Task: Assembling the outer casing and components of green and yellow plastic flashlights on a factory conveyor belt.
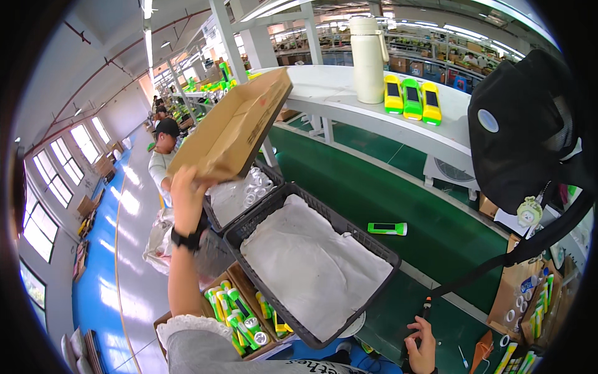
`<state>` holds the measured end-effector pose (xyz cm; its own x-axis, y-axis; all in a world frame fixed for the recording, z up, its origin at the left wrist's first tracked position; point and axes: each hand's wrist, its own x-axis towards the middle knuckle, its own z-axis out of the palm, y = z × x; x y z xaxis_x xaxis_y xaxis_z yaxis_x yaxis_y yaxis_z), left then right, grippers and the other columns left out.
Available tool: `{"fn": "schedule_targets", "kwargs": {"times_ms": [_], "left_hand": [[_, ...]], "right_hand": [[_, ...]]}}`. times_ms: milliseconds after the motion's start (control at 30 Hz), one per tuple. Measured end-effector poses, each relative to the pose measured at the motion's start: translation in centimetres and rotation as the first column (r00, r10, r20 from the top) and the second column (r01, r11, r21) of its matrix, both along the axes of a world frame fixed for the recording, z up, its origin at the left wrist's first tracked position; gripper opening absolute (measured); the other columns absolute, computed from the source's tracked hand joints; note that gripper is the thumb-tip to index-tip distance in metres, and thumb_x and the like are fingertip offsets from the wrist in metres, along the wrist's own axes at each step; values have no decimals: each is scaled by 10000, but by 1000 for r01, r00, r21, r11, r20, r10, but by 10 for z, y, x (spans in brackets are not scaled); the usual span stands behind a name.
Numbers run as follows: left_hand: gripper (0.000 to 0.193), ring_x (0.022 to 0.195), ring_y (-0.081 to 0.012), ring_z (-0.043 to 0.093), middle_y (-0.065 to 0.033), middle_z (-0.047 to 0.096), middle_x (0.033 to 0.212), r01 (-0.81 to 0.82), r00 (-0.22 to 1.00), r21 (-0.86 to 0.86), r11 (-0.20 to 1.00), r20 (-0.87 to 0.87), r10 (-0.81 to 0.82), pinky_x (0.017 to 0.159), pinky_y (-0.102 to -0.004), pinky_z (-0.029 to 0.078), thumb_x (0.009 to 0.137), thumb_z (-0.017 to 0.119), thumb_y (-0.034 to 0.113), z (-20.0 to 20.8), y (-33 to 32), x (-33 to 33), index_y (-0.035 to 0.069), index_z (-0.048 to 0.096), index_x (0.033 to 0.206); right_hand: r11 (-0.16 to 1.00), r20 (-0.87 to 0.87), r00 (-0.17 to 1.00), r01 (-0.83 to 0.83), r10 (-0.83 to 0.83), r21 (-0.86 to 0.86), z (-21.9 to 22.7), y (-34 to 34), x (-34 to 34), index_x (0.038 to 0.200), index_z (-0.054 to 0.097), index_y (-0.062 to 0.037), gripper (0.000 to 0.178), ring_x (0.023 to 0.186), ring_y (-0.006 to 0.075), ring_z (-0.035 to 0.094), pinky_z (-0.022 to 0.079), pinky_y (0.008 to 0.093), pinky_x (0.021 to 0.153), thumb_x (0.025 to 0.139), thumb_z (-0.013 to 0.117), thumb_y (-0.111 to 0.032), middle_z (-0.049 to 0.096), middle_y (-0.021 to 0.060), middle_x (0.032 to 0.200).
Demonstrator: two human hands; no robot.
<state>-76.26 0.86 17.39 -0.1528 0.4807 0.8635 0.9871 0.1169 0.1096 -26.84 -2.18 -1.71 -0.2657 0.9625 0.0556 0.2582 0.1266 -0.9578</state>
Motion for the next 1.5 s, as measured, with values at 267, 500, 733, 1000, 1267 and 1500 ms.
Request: {"fn": "schedule_targets", "kwargs": {"times_ms": [267,500,733,1000,1267,1500], "left_hand": [[232,845,-328,460,-137,497,806,-355,922,-52,933,146,359,746,-398,369,608,679,59,-126,-92,-57,4,538,784],[226,895,-321,466,-110,515,856,-415,867,-107,904,253,428,799,-409,389,620,689,119,-238,-15,-150,40,569,795],[215,916,-258,501,-43,530,911,-598,733,-391,700,89,675,683,-420,450,652,681,225,-254,58,-183,142,602,834],[226,938,-251,501,-46,511,931,-666,675,-417,618,16,738,646,-385,484,705,654,232,-266,97,-197,161,578,906],[272,965,-236,508,-58,534,957,-635,659,-525,567,15,752,662,-367,486,718,649,275,-270,104,-202,154,558,944],[357,1026,-310,469,-176,467,1085,-638,688,-398,659,89,720,799,-399,434,730,577,165,-290,99,-148,125,489,1074]], "right_hand": [[989,97,984,-149,149,-5,-2,-3,-32,1192,409,0,521,674,143,535,444,251,630,705,541,-132,552,136,943],[988,276,948,-156,155,-18,-1,-15,-29,1251,394,-52,453,687,149,496,421,264,616,813,509,-71,569,87,981],[987,242,968,-26,64,-158,-9,-20,-23,1248,406,-69,453,674,142,474,413,261,612,812,530,-72,561,66,944],[993,331,942,-19,57,-118,-18,-17,-24,1246,409,-72,448,672,146,460,411,274,610,819,546,-99,549,63,931],[977,303,946,-55,116,-204,-24,-8,-29,1248,413,-75,457,686,149,461,412,272,626,808,538,-75,554,67,963],[974,283,945,-107,163,-201,-39,-12,-18,1175,430,-16,521,681,164,539,439,283,666,678,568,-83,575,120,915]]}}
